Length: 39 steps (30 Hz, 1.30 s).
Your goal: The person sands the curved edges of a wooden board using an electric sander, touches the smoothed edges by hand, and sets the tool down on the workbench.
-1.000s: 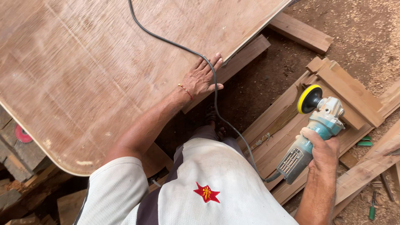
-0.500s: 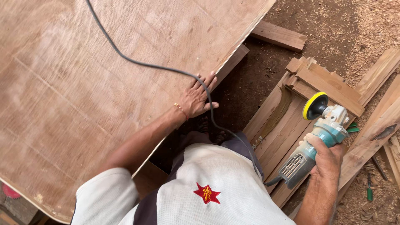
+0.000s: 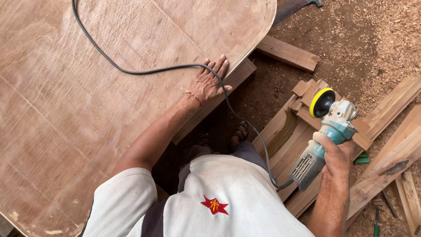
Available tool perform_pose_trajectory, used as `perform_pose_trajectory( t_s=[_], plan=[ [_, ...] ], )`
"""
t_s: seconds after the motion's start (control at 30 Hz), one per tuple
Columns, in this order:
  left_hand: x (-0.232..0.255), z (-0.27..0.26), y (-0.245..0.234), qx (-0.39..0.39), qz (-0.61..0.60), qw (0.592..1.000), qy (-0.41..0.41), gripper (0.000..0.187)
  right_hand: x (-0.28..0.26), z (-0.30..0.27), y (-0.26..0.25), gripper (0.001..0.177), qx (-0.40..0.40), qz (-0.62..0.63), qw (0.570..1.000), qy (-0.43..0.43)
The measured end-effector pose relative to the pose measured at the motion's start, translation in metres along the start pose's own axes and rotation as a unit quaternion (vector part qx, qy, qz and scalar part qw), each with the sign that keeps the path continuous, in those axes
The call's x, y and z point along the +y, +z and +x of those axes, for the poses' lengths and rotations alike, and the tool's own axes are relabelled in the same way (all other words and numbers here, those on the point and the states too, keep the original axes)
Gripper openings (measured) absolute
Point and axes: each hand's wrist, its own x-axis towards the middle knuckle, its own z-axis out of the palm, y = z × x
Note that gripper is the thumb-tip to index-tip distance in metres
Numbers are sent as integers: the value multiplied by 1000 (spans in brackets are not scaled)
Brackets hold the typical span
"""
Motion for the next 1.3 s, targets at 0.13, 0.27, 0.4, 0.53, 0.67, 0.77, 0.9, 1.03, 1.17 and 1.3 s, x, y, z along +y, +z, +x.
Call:
perform_pose_trajectory(
  t_s=[0.13,0.27,0.4,0.53,0.67,0.77,0.9,1.03,1.17,1.3],
  plan=[
    [13,-4,-10,13,-12,1000,14,102,-18,51,-5,61,-43,-12,999,-1],
    [23,-6,-20,-19,-44,999,11,101,-37,86,-1,57,-89,-23,996,-16],
    [29,33,-23,9,-36,999,-26,100,-53,105,15,57,-99,-27,995,-16],
    [32,89,-19,12,-20,1000,-11,101,-61,119,31,56,-115,-34,993,1],
    [32,138,-16,25,-11,999,43,101,-70,134,41,57,-101,-45,994,-7],
    [31,169,-10,40,1,998,47,100,-78,145,42,54,-92,-36,995,1],
    [17,205,-14,60,-2,997,47,93,-91,160,46,51,-63,-50,997,-17],
    [-4,228,-18,34,-33,999,-2,90,-104,174,48,51,-46,-34,998,-15],
    [-30,248,-22,65,-32,995,-66,93,-122,196,57,53,-59,-55,997,-20],
    [-32,260,-30,24,-29,985,-170,95,-144,231,73,59,-69,-50,996,-28]
  ],
)
